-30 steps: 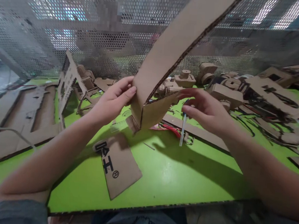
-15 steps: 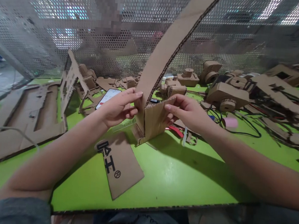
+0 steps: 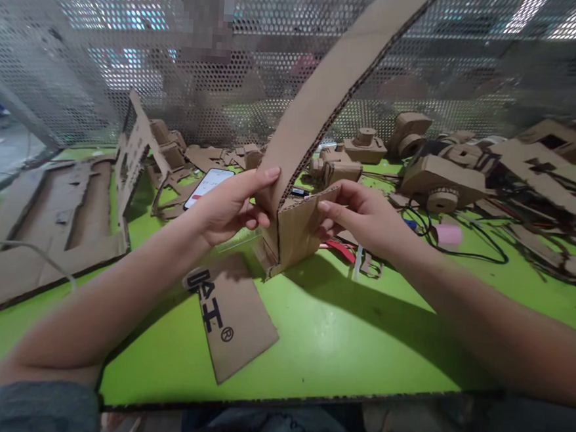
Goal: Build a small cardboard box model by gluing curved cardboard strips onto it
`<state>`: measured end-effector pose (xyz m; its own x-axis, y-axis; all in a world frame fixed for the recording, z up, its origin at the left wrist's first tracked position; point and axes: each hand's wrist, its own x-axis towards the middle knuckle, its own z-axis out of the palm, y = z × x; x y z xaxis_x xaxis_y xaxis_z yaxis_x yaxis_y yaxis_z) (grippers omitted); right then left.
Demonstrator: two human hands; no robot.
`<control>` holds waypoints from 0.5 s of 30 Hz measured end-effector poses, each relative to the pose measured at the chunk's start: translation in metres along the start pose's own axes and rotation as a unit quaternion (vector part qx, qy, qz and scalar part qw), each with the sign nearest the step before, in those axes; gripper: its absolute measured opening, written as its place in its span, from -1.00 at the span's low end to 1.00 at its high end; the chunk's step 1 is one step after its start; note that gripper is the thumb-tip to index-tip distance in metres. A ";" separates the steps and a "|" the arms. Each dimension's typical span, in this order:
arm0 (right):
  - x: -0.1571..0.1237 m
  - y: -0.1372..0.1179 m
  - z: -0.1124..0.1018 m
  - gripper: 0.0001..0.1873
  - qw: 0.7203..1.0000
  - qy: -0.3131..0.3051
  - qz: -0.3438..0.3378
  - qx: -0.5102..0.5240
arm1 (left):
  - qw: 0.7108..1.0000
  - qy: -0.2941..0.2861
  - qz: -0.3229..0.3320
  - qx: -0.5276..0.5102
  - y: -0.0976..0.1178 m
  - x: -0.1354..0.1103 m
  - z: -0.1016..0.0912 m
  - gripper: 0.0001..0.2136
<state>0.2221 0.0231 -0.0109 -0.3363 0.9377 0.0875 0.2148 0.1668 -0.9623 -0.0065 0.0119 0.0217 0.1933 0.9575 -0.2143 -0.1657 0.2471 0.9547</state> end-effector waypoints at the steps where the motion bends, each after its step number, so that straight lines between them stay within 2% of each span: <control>1: 0.000 0.000 0.000 -0.78 1.000 0.002 0.000 0.003 | 1.000 -0.003 -0.004 0.004 0.000 0.000 0.000 -0.76; 6: 0.001 0.002 0.000 -0.72 1.000 -0.004 -0.002 0.010 | 1.000 -0.017 -0.008 0.013 -0.001 0.003 -0.002 -0.74; 15: 0.000 0.002 0.001 -0.72 1.000 -0.001 -0.009 0.011 | 0.999 -0.013 0.036 0.038 -0.008 0.004 -0.002 -0.68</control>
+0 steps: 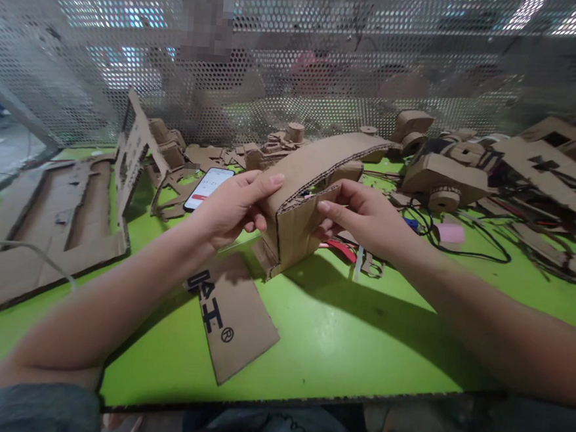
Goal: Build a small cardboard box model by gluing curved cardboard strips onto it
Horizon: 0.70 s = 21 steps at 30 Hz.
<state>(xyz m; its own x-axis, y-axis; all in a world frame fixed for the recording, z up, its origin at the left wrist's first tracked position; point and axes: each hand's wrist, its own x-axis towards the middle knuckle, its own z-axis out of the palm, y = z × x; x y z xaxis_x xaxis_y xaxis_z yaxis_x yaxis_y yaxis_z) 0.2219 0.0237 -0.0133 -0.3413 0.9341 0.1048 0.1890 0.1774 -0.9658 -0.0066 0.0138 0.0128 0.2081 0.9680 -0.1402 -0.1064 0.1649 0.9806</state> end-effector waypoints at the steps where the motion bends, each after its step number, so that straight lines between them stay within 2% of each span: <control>1: 0.000 0.000 0.000 -0.73 1.000 0.000 -0.001 0.000 | 1.000 0.000 0.006 0.003 -0.001 0.000 0.000 -0.67; 8: -0.001 -0.001 0.001 -0.79 1.000 -0.002 -0.003 -0.005 | 0.999 0.017 0.019 0.032 -0.002 -0.002 0.002 -0.70; 14: -0.002 0.000 0.000 -0.71 1.000 -0.002 -0.005 -0.012 | 0.998 0.014 0.038 0.051 0.000 -0.005 0.004 -0.61; 21: -0.003 -0.002 0.004 -0.67 1.000 -0.001 -0.017 0.007 | 0.998 0.020 0.020 0.062 0.004 -0.006 0.006 -0.66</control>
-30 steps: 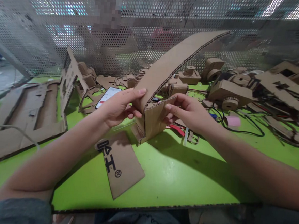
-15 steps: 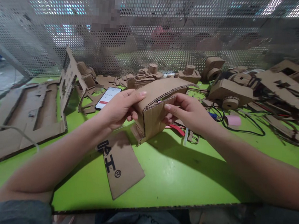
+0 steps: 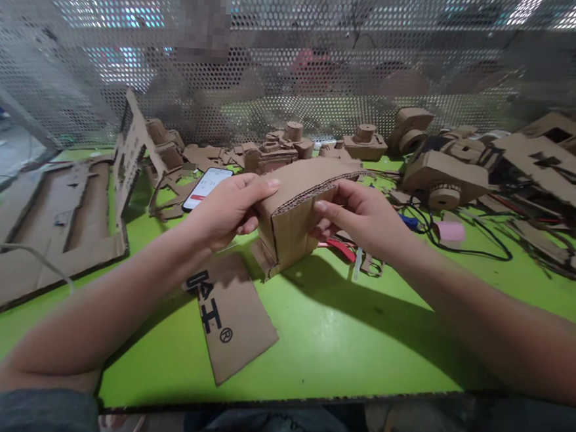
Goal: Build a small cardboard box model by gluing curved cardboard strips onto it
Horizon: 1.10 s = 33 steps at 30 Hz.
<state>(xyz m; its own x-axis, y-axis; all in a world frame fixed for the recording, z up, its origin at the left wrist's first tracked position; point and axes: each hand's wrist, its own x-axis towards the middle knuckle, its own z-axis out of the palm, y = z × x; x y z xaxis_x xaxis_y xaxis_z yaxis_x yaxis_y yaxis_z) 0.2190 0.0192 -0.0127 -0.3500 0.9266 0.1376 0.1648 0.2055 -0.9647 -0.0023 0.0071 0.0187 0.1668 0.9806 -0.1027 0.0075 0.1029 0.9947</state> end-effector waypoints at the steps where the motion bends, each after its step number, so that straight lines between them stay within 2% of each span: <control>1: 0.000 0.000 0.001 -0.67 1.000 0.006 0.003 0.008 | 1.000 0.005 -0.002 0.001 0.000 0.000 0.000 -0.65; 8: 0.003 0.009 0.006 -0.64 0.996 0.023 0.045 0.069 | 1.000 0.001 0.012 0.000 0.000 -0.002 -0.001 -0.58; 15: 0.002 0.006 0.007 -0.58 0.997 0.022 0.030 0.073 | 0.999 0.013 -0.026 0.022 0.006 0.000 -0.001 -0.64; 19: 0.001 0.005 0.008 -0.58 0.997 0.026 0.023 0.065 | 0.997 -0.006 -0.046 0.054 0.010 0.001 -0.004 -0.64; 24: 0.002 0.007 0.007 -0.67 0.996 0.031 0.043 0.069 | 0.998 -0.043 -0.008 0.046 0.005 0.003 -0.010 -0.55; 28: 0.003 0.008 0.007 -0.66 0.996 0.025 0.046 0.073 | 0.997 -0.060 0.019 0.038 0.001 0.004 -0.013 -0.47; 33: 0.004 0.007 0.007 -0.59 0.996 0.017 0.037 0.077 | 0.998 -0.040 -0.023 0.049 0.004 0.005 -0.011 -0.62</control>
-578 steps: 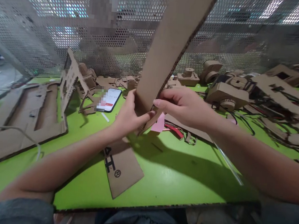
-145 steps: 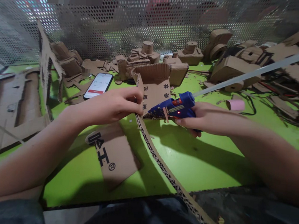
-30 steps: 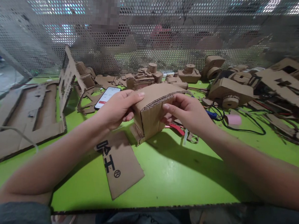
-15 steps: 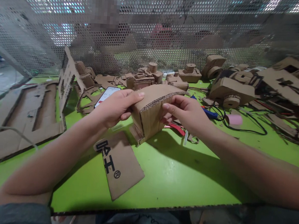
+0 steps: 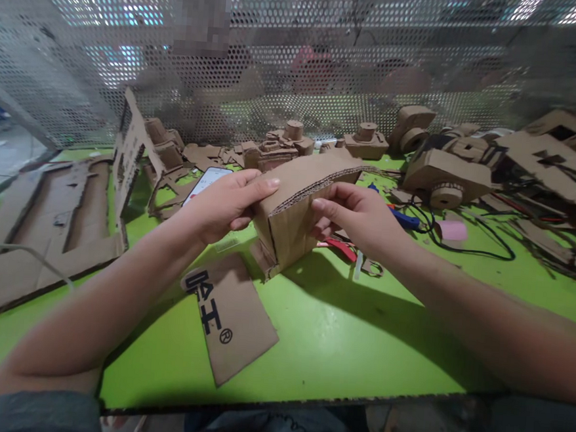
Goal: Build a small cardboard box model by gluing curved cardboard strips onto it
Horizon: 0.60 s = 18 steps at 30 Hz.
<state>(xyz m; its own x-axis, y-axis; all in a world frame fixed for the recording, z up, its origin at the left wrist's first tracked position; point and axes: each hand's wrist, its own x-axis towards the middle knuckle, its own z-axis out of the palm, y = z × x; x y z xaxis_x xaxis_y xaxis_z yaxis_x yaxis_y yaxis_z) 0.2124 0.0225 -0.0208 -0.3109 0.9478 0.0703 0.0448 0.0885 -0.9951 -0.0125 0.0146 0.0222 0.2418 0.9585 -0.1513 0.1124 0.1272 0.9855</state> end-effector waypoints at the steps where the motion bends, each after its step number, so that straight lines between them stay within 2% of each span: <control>1: 0.000 0.000 0.000 -0.59 1.000 0.000 -0.001 0.001 | 1.000 0.007 -0.009 0.001 0.001 0.000 0.001 -0.66; 3: 0.000 0.000 0.000 -0.60 1.000 0.002 -0.001 0.000 | 0.999 0.020 -0.025 0.005 0.004 0.000 0.003 -0.73; 7: -0.001 0.000 0.000 -0.61 1.000 0.007 0.003 -0.005 | 0.999 0.025 -0.036 -0.001 0.003 0.000 0.004 -0.75; 13: -0.001 0.000 0.001 -0.69 1.000 0.009 0.012 0.012 | 0.999 -0.003 0.033 -0.031 -0.006 0.001 0.003 -0.68; 18: 0.000 -0.001 0.000 -0.72 1.000 0.010 0.013 -0.011 | 0.999 -0.006 0.042 -0.018 -0.008 -0.001 0.004 -0.68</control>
<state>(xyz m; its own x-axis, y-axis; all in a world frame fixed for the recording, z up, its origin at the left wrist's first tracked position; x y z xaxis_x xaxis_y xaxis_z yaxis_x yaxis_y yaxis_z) 0.2122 0.0221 -0.0195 -0.2911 0.9556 0.0465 0.0727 0.0706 -0.9948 -0.0099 0.0119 0.0140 0.2612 0.9628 -0.0687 0.0573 0.0555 0.9968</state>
